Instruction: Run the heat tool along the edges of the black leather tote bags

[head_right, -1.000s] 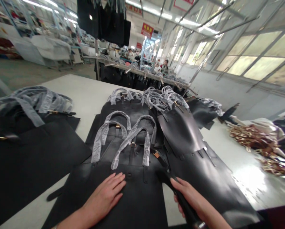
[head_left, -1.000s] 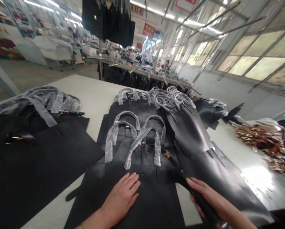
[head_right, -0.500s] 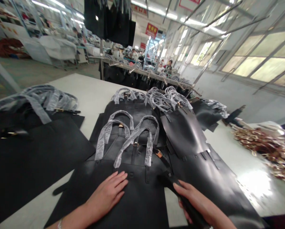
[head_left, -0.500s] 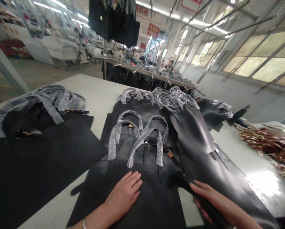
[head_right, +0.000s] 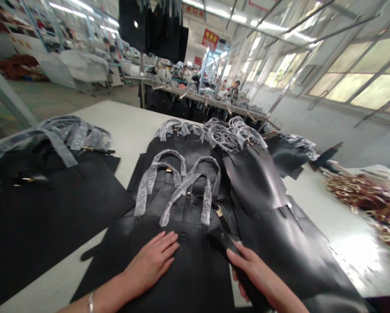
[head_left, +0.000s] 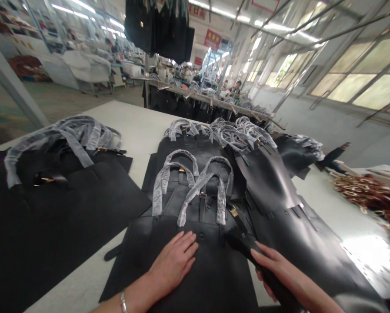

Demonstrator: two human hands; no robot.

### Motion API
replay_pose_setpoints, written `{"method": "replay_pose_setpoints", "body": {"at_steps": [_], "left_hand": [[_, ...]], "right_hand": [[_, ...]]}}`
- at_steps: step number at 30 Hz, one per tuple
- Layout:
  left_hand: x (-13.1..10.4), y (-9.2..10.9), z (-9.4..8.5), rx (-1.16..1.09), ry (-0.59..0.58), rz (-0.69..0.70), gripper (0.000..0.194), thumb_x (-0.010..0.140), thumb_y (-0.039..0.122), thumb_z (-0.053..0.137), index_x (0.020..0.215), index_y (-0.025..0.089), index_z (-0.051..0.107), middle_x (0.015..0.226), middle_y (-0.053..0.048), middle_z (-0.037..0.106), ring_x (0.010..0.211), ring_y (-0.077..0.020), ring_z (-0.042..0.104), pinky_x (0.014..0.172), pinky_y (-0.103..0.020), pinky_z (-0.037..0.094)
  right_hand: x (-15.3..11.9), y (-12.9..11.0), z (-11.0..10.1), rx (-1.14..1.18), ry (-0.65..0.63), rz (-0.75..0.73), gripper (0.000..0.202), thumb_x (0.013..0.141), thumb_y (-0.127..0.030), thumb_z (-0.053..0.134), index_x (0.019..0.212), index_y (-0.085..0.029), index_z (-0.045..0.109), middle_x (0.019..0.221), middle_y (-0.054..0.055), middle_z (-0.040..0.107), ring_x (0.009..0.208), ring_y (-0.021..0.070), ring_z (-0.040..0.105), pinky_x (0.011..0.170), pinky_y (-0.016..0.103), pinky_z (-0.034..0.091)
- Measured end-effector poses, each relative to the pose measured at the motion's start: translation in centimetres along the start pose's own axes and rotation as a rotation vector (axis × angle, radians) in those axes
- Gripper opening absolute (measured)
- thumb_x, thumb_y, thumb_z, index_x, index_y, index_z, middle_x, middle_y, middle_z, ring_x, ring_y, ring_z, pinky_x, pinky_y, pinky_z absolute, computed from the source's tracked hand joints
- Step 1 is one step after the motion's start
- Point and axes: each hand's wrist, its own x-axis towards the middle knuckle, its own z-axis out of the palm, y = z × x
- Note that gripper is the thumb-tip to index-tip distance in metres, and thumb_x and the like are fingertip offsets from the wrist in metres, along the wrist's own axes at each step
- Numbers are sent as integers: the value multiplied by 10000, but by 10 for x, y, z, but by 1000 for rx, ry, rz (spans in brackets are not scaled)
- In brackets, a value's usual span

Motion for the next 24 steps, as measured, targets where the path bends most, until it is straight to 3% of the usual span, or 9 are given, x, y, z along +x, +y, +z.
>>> {"method": "replay_pose_setpoints", "body": {"at_steps": [4,8,12,15,17,20,24], "left_hand": [[0,-1,2,5,-11,2,316,888,213,545,1204,221,557,1312,-52,577,1259,-209,494,1094,-420,389],[-2,-2,2,15,-4,17,330,888,201,538,1217,221,551,1310,-56,578,1257,-212,497,1090,-414,393],[-3,-3,3,0,21,13,328,898,207,521,1224,225,546,1309,-58,577,1268,-199,485,1101,-398,377],[-2,-3,2,-22,27,-2,313,900,214,522,1211,225,556,1306,-56,579,1263,-198,489,1102,-394,377],[-1,-2,1,-25,12,0,315,897,212,526,1210,218,556,1306,-60,578,1260,-203,492,1101,-395,380],[1,1,3,-19,-1,5,312,895,210,526,1206,199,558,1299,-72,580,1258,-212,493,1101,-396,382],[6,12,12,11,-4,2,254,901,159,500,1137,174,594,1205,-62,633,1169,-202,562,1061,-367,427]], "right_hand": [[12,-7,18,-26,-45,-10,543,872,-526,539,1301,-218,412,538,-50,576,331,113,532,289,171,421],[32,-26,25,-30,23,-81,491,871,-506,547,1270,-240,438,548,-61,566,345,112,536,301,176,428],[21,-33,-4,-39,137,-100,438,876,-515,533,1210,-246,445,550,-77,530,354,99,521,316,166,417],[-2,-21,-28,-56,136,-14,464,851,-536,562,1191,-237,461,549,-65,549,347,105,516,311,175,421],[-16,-11,-33,-44,108,52,514,834,-558,578,1219,-243,450,555,-60,560,353,108,523,314,177,427],[-23,-3,-22,-37,57,69,620,808,-580,597,1288,-247,390,553,-65,554,352,109,521,315,178,428],[-13,-14,14,-69,-23,47,742,765,-601,635,1333,-233,329,560,-59,572,358,112,523,311,179,431]]}}
